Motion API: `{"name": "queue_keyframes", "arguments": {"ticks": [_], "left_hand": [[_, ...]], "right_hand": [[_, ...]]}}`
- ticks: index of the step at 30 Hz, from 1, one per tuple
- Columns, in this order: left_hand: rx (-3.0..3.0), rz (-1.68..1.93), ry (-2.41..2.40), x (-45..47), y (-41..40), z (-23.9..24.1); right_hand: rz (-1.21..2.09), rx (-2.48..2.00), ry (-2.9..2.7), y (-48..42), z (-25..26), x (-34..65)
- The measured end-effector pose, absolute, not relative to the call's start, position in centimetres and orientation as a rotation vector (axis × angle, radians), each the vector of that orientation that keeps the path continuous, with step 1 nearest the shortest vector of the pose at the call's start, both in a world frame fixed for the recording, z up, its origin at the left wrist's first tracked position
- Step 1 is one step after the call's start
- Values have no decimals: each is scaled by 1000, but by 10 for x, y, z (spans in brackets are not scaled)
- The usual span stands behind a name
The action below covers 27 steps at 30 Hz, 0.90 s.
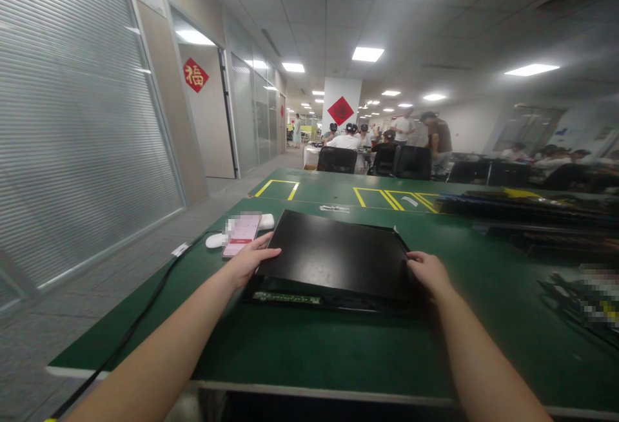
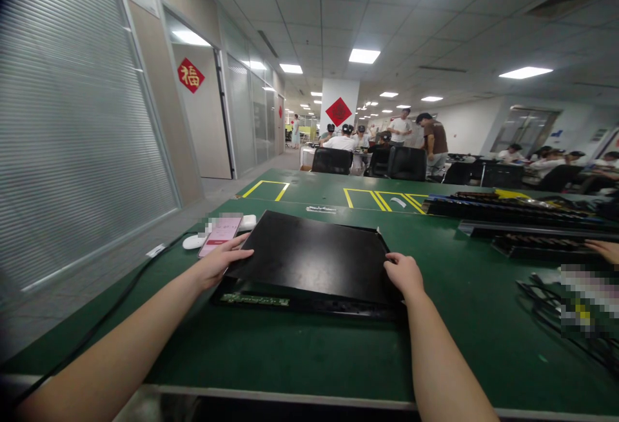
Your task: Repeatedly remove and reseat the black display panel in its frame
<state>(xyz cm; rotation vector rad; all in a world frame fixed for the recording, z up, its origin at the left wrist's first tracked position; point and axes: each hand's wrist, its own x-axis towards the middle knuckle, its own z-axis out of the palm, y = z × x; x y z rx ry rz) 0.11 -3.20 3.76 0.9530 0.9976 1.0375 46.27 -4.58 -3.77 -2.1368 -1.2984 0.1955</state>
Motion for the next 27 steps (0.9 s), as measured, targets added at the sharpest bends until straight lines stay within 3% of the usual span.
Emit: {"name": "queue_keyframes", "arguments": {"ticks": [27], "left_hand": [[988,1108,886,5,-35,42]], "right_hand": [[236,-2124,-1264,-49,-28,457]]}}
